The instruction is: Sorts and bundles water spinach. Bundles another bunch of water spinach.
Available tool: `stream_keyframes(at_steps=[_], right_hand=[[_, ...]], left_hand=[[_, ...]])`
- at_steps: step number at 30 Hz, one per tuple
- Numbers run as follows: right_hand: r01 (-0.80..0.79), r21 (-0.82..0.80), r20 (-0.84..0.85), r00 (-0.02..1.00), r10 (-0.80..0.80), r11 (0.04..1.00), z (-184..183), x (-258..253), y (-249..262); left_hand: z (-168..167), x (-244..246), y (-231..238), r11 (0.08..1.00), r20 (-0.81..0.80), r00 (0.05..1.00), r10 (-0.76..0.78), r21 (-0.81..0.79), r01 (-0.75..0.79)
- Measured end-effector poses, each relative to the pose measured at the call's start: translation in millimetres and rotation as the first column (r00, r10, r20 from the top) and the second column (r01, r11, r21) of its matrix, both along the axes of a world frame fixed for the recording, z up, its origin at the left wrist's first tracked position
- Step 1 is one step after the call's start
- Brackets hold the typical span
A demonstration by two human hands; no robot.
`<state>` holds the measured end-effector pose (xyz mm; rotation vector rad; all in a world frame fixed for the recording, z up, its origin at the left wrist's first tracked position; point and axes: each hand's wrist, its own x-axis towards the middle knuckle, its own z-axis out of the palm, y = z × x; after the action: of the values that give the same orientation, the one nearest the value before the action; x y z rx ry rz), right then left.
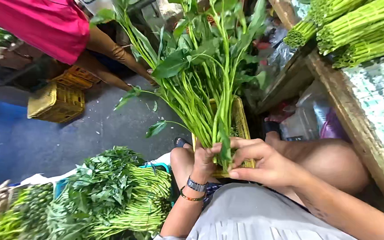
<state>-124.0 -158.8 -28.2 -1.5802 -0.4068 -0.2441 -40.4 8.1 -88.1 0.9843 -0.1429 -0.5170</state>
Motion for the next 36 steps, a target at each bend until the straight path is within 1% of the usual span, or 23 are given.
stream_keyframes(at_steps=[2,3,5,6,7,8,9,10,11,12,13,14,15,16,18,20,22,25,27,29,31,33,36], right_hand=[[-0.129,0.204,0.01,0.992,0.13,0.97,7.0,-2.6,-9.9],[-0.204,0.272,0.018,0.978,0.207,0.941,10.2,-5.5,-16.7],[-0.394,0.342,0.008,0.909,0.417,0.853,6.6,-10.4,-35.8],[-0.445,0.329,-0.058,0.871,0.488,0.833,-1.5,-12.1,-46.9],[-0.419,0.254,-0.201,0.858,0.472,0.871,-11.2,-14.5,-57.4],[-0.336,0.064,-0.404,0.852,0.332,0.94,-19.0,-16.3,-65.1],[-0.27,-0.214,-0.578,0.81,0.101,0.939,-24.3,-14.4,-67.4],[-0.253,-0.417,-0.665,0.74,-0.104,0.873,-28.9,-8.2,-64.9],[-0.21,-0.513,-0.683,0.687,-0.247,0.833,-32.6,-0.7,-60.1],[-0.109,-0.525,-0.67,0.664,-0.331,0.844,-32.1,6.6,-54.4],[0.023,-0.466,-0.662,0.654,-0.365,0.885,-25.9,13.6,-47.3],[0.142,-0.358,-0.666,0.654,-0.359,0.923,-16.0,20.3,-39.6],[0.211,-0.265,-0.671,0.66,-0.337,0.941,-6.5,27.1,-33.3],[0.246,-0.221,-0.673,0.661,-0.33,0.944,2.8,33.6,-27.9],[0.28,-0.266,-0.67,0.634,-0.386,0.922,13.1,44.8,-19.6],[0.278,-0.373,-0.642,0.611,-0.463,0.885,13.2,52.4,-17.9],[0.256,-0.395,-0.633,0.621,-0.463,0.882,11.5,53.2,-20.4],[0.283,-0.296,-0.621,0.669,-0.409,0.912,1.0,44.4,-21.0],[0.322,-0.175,-0.613,0.704,-0.358,0.931,-5.2,42.6,-23.1],[0.347,-0.089,-0.639,0.699,-0.321,0.934,-10.4,41.3,-25.6],[0.351,-0.058,-0.651,0.696,-0.302,0.935,-17.6,40.8,-29.6],[0.348,-0.055,-0.667,0.685,-0.293,0.936,-28.3,41.5,-32.3],[0.305,-0.129,-0.712,0.634,-0.302,0.944,-48.5,44.5,-28.7]], left_hand=[[-5.5,9.5,-0.2,0.996,0.028,0.998,-0.062,-0.069,0.064],[-7.4,13.5,-1.2,0.993,0.033,0.997,-0.076,-0.086,0.078],[-10.8,18.8,-1.9,0.993,0.069,0.995,-0.073,-0.088,0.079],[-12.0,21.0,-0.7,0.993,0.083,0.994,-0.07,-0.084,0.077],[-12.5,22.5,1.2,0.994,0.087,0.994,-0.068,-0.081,0.076],[-11.9,23.4,3.3,0.995,0.088,0.994,-0.071,-0.07,0.078],[-12.1,23.9,5.1,0.994,0.081,0.994,-0.07,-0.076,0.076],[-12.3,24.1,7.0,0.994,0.084,0.994,-0.069,-0.082,0.075],[-12.9,24.2,8.7,0.994,0.092,0.994,-0.067,-0.081,0.074],[-12.9,23.8,10.3,0.995,0.102,0.993,-0.058,-0.069,0.066],[-13.4,22.9,11.7,0.998,0.122,0.991,-0.049,-0.042,0.054],[-13.7,20.9,12.7,0.999,0.147,0.988,-0.039,0.003,0.039],[-14.2,17.9,13.0,0.999,0.169,0.985,-0.032,0.049,0.025],[-14.7,14.6,12.4,0.995,0.198,0.98,-0.029,0.096,0.01],[-14.4,6.7,11.1,0.979,0.288,0.957,-0.04,0.204,-0.021],[-11.3,1.7,9.5,0.952,0.362,0.932,-0.034,0.294,-0.08],[-5.7,0.9,9.2,0.914,0.4,0.916,-0.02,0.379,-0.145],[-3.5,0.2,8.9,0.878,0.361,0.932,-0.017,0.451,-0.158],[-5.7,3.3,6.0,0.893,0.295,0.954,-0.058,0.443,-0.082],[-10.6,4.6,1.2,0.903,0.237,0.966,-0.1,0.429,-0.012],[-15.8,6.1,-3.0,0.874,0.257,0.949,-0.181,0.486,0.035],[-18.5,5.2,-6.8,0.813,0.286,0.921,-0.263,0.58,0.052],[-27.3,0.9,-11.0,0.767,0.328,0.9,-0.286,0.641,0.01]])
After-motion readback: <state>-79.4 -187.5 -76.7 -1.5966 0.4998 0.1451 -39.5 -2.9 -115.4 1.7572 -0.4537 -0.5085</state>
